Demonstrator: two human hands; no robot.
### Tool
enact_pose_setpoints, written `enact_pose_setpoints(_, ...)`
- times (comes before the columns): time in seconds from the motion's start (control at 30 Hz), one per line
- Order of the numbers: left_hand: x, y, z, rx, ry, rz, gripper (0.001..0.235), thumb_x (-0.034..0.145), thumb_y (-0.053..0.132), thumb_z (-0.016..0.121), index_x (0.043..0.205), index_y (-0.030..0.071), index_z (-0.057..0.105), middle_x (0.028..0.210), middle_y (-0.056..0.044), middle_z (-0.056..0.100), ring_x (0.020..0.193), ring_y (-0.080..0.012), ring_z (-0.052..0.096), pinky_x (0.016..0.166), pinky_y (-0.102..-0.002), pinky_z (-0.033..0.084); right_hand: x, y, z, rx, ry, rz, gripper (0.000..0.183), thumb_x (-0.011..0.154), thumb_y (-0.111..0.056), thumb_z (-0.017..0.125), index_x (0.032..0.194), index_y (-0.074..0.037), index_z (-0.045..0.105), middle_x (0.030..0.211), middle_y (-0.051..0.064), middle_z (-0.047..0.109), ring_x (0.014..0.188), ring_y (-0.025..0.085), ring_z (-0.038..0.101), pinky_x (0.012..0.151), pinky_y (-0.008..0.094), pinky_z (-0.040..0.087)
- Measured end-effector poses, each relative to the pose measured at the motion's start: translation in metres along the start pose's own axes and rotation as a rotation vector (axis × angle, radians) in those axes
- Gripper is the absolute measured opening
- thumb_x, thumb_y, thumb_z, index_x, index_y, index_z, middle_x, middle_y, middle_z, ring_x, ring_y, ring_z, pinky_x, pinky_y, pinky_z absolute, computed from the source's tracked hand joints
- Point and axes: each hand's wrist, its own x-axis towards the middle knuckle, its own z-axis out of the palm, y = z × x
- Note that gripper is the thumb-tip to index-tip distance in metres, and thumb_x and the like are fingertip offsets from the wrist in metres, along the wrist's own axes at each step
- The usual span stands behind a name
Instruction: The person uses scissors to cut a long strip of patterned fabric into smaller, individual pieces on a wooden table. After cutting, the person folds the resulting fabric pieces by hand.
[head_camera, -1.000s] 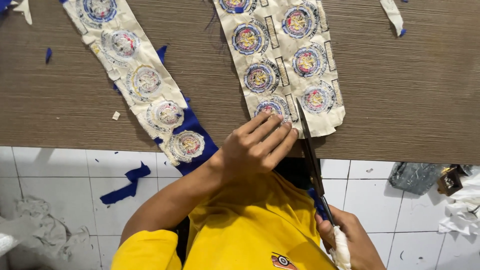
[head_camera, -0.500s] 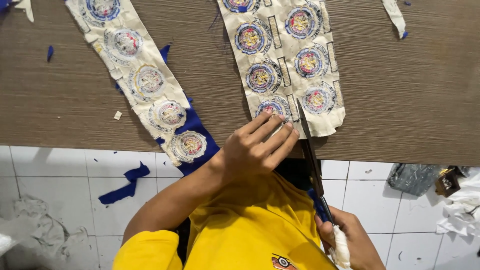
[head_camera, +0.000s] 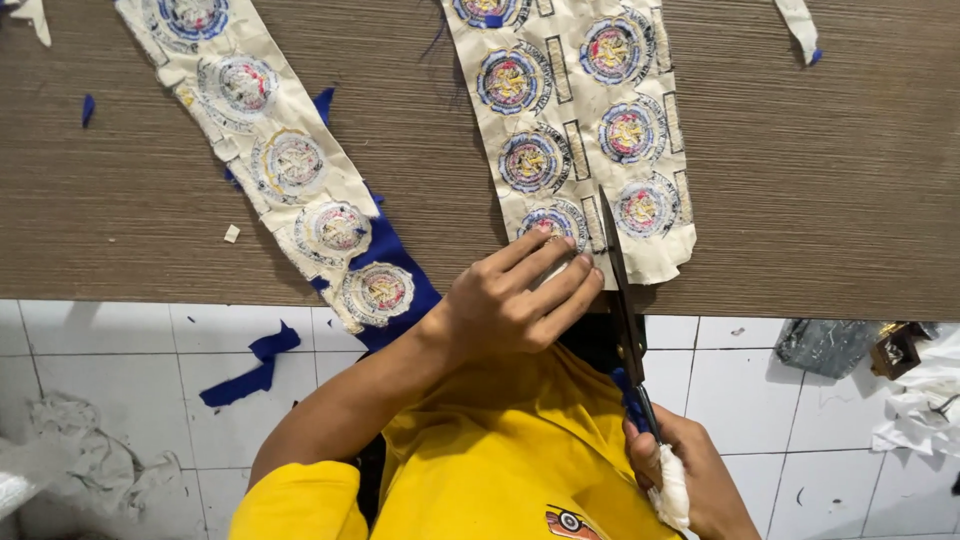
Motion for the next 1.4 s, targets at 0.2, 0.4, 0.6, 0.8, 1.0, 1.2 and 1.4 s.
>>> enact_pose_setpoints(0.2,-0.003,-0.001,0.002,0.010,0.015,0.003,0.006,0.097,0.007,0.072,0.099,0.008,0.078,0.099,-0.008,0.078,0.092,-0.0248,0.077,0.087,-0.040,0.065,-0.003,-0.003,-0.003,-0.134,0.021,-0.103,0.057,0.086,-0.063,0.059,0.072,-0.008,0.052,0.065,0.002,0.042,0.059,0.015,0.036,0.054,0.033,0.027)
enact_pose_setpoints(0.4,0.000,-0.002,-0.003,0.010,0.030,0.010,0.011,0.100,0.005,0.066,0.099,0.007,0.077,0.100,-0.007,0.075,0.091,-0.0234,0.074,0.088,-0.040,0.063,-0.006,-0.005,0.001,-0.087,0.053,-0.046,0.055,0.087,-0.058,0.063,0.073,-0.006,0.052,0.065,0.001,0.034,0.056,0.015,0.031,0.050,0.034,0.023)
enact_pose_setpoints(0.6,-0.004,-0.002,0.001,-0.007,0.026,0.016,0.009,0.099,0.006,0.069,0.099,0.008,0.078,0.101,-0.008,0.077,0.092,-0.0242,0.075,0.087,-0.040,0.065,-0.007,-0.010,0.005,-0.106,0.103,0.033,0.057,0.083,-0.058,0.066,0.074,-0.003,0.057,0.063,0.003,0.039,0.056,0.017,0.034,0.051,0.035,0.024)
enact_pose_setpoints(0.8,-0.003,-0.004,0.002,-0.074,0.043,0.023,0.006,0.097,0.003,0.073,0.099,0.007,0.077,0.098,-0.008,0.077,0.089,-0.0241,0.076,0.085,-0.038,0.065,-0.002,0.008,-0.002,0.053,-0.004,0.016,0.063,0.071,-0.065,0.065,0.076,-0.003,0.053,0.067,0.004,0.040,0.058,0.016,0.033,0.051,0.034,0.024)
enact_pose_setpoints(1.0,-0.012,0.018,0.000,-0.175,0.024,0.027,0.009,0.096,0.004,0.074,0.104,0.007,0.077,0.100,-0.009,0.079,0.091,-0.0255,0.078,0.088,-0.043,0.067,0.004,0.003,0.002,0.073,-0.048,-0.006,0.074,0.060,-0.074,0.064,0.080,-0.003,0.056,0.063,0.005,0.046,0.055,0.018,0.042,0.051,0.034,0.041)
enact_pose_setpoints(1.2,-0.009,0.022,-0.011,-0.195,-0.014,-0.002,0.009,0.097,0.002,0.072,0.104,0.007,0.077,0.102,-0.009,0.078,0.093,-0.0265,0.077,0.090,-0.045,0.066,0.002,0.001,0.009,0.068,-0.036,-0.016,0.064,0.076,-0.065,0.063,0.083,-0.002,0.058,0.071,0.007,0.049,0.059,0.019,0.047,0.053,0.033,0.038)
enact_pose_setpoints(1.4,-0.006,0.022,-0.014,-0.226,0.016,-0.019,0.008,0.099,0.003,0.071,0.102,0.006,0.077,0.102,-0.009,0.077,0.092,-0.0266,0.077,0.091,-0.045,0.065,0.008,0.011,0.006,0.117,-0.093,-0.048,0.062,0.077,-0.062,0.067,0.085,-0.001,0.059,0.075,0.008,0.052,0.058,0.019,0.049,0.054,0.032,0.038)
